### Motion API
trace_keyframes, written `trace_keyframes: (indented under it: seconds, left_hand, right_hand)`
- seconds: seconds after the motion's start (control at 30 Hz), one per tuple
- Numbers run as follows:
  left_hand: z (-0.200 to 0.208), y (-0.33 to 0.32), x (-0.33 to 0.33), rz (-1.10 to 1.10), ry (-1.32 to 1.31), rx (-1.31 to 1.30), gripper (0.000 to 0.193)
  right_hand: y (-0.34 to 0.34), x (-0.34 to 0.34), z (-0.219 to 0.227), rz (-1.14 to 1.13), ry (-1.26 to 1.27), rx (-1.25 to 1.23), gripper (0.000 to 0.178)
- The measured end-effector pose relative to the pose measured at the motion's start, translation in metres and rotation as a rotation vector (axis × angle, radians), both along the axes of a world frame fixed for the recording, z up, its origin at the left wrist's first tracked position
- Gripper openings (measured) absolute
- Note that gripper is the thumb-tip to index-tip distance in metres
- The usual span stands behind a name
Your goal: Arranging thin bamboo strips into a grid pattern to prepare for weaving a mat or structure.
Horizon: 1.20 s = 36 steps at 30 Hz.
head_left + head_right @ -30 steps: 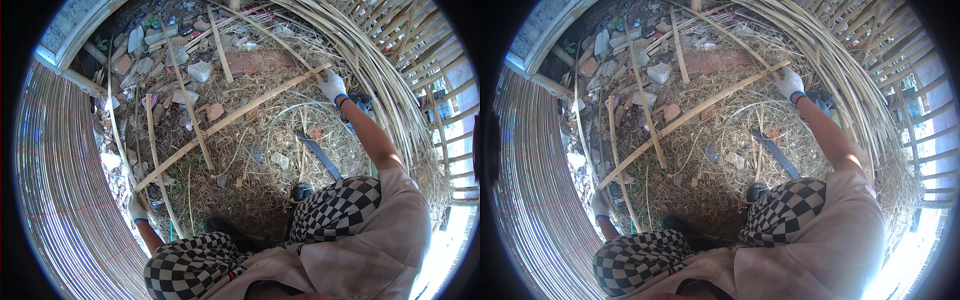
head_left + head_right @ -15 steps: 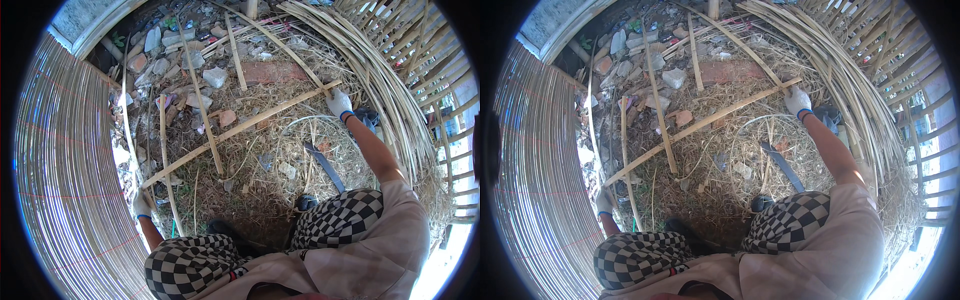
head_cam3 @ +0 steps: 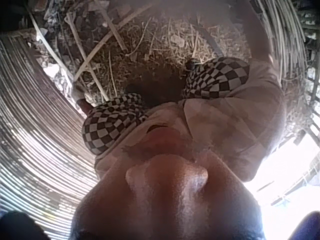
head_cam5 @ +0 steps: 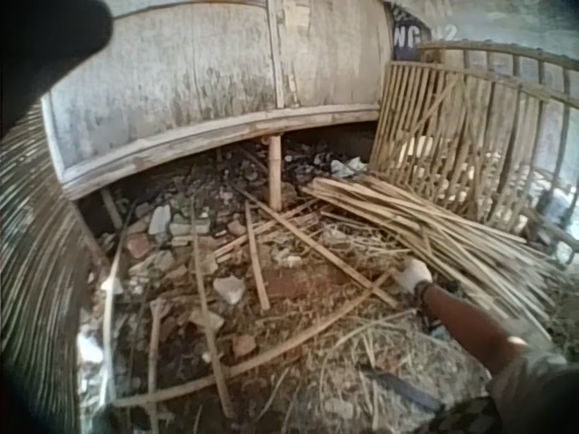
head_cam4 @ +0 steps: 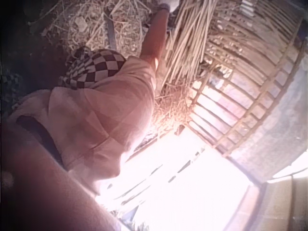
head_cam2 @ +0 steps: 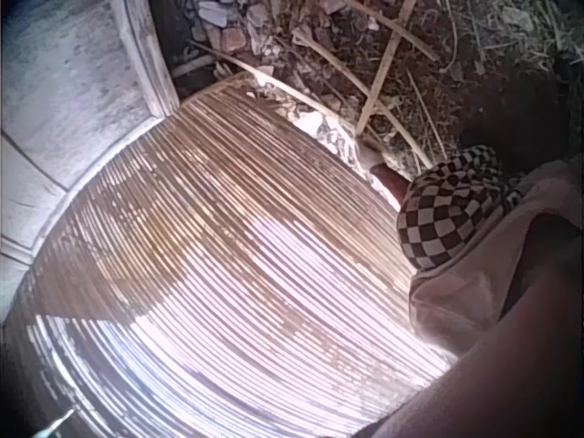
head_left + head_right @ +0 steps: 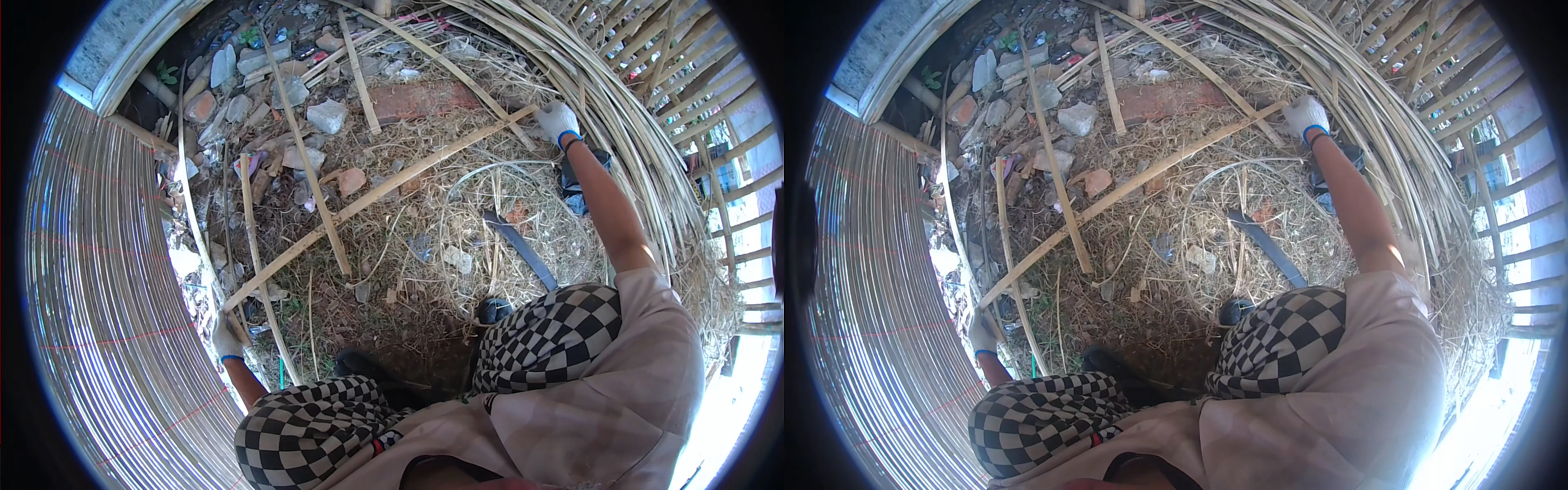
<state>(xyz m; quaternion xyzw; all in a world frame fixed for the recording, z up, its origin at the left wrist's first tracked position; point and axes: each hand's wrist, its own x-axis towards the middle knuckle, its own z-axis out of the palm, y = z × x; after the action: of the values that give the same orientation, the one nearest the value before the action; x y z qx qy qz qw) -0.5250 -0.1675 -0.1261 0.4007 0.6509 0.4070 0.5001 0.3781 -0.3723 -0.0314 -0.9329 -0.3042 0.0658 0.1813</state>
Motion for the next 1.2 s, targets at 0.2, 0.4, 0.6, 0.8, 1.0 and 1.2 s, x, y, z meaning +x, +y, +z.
trace_keyframes:
  seconds: [0.2,0.4,0.6,0.8,1.0,1.2]
  left_hand:
    - [-0.003,0.002,0.012,0.043,-0.090,0.028,0.035]
    - [0.005,-0.004,-0.001,-0.009,0.158,0.027,0.036]
    - [0.002,-0.005,0.008,-0.071,0.277,0.004,0.035]
    - [-0.016,0.006,-0.019,0.010,0.127,0.025,0.034]
    - [-0.018,0.000,0.004,0.029,0.153,0.014,0.035]
    - [-0.004,-0.003,-0.005,0.037,0.063,0.027,0.038]
  right_hand:
    - [0.005,0.005,-0.017,0.045,-0.121,-0.080,0.047]
    - [0.014,-0.021,-0.030,0.115,-0.159,-0.030,0.068]
    - [0.016,-0.019,-0.031,0.013,-0.186,-0.048,0.070]
    - [0.022,-0.028,-0.030,-0.044,-0.256,-0.030,0.062]
    - [0.000,-0.013,-0.042,-0.043,-0.344,-0.080,0.055]
    - [0.012,-0.013,-0.031,0.038,-0.411,-0.133,0.046]
